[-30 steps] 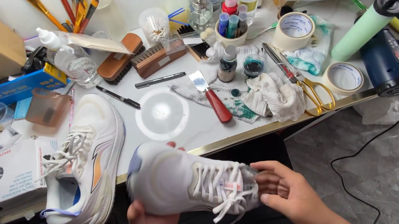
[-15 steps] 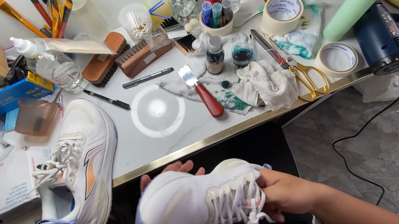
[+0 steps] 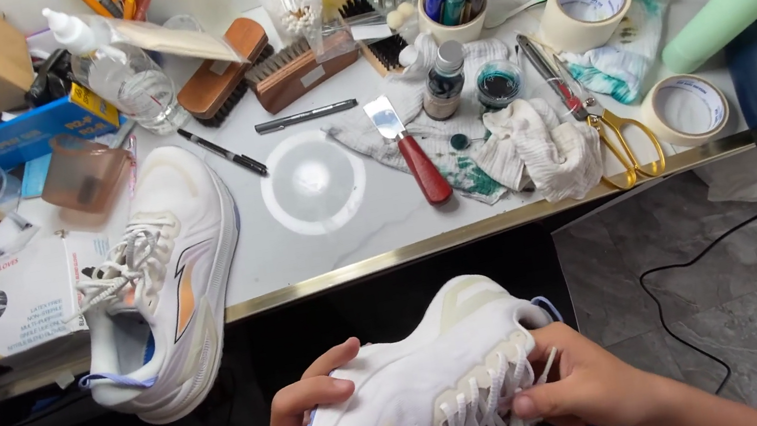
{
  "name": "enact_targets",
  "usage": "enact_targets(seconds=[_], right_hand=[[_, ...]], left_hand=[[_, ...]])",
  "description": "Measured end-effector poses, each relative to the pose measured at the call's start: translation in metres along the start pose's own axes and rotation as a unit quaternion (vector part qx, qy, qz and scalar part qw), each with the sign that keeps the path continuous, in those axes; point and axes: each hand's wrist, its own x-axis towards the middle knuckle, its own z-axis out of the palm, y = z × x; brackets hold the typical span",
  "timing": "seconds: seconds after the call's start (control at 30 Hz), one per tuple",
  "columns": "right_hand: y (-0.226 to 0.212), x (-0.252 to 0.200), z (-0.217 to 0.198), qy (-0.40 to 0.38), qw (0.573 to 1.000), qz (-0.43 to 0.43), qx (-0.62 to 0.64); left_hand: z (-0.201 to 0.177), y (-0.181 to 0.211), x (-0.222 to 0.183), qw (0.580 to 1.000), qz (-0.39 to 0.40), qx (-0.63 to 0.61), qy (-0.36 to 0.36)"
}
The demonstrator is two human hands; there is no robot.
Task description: The recorder inflates plastic bags with a hand pump and inserts them into sneakers to preserve their shape during maintenance.
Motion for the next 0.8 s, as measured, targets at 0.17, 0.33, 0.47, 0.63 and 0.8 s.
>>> enact_targets(seconds=[0.17,0.33,0.47,0.63,0.8], right_hand=[[0.022,0.000,-0.011,-0.120,0.992,0.014,0.039],[0.065,0.010,-0.032,-0.192,0.976,0.067,0.076],[0.025,0.018,0.002,-0.089,0.990,0.062,0.087],[0.023,0.017,0.002,-0.046,0.990,0.045,0.125],[0.043,0.021,-0.013,-0.161,0.973,0.052,0.156]], left_hand=[[-0.009,-0.014,-0.003,0.995,-0.020,-0.094,-0.015],[-0.013,-0.017,0.004,0.985,-0.058,-0.144,-0.075],[-0.011,-0.018,0.004,0.996,-0.037,-0.074,-0.042],[-0.010,-0.015,-0.007,0.999,-0.016,-0.031,-0.037],[-0.005,-0.017,-0.008,0.996,-0.012,-0.082,-0.031]])
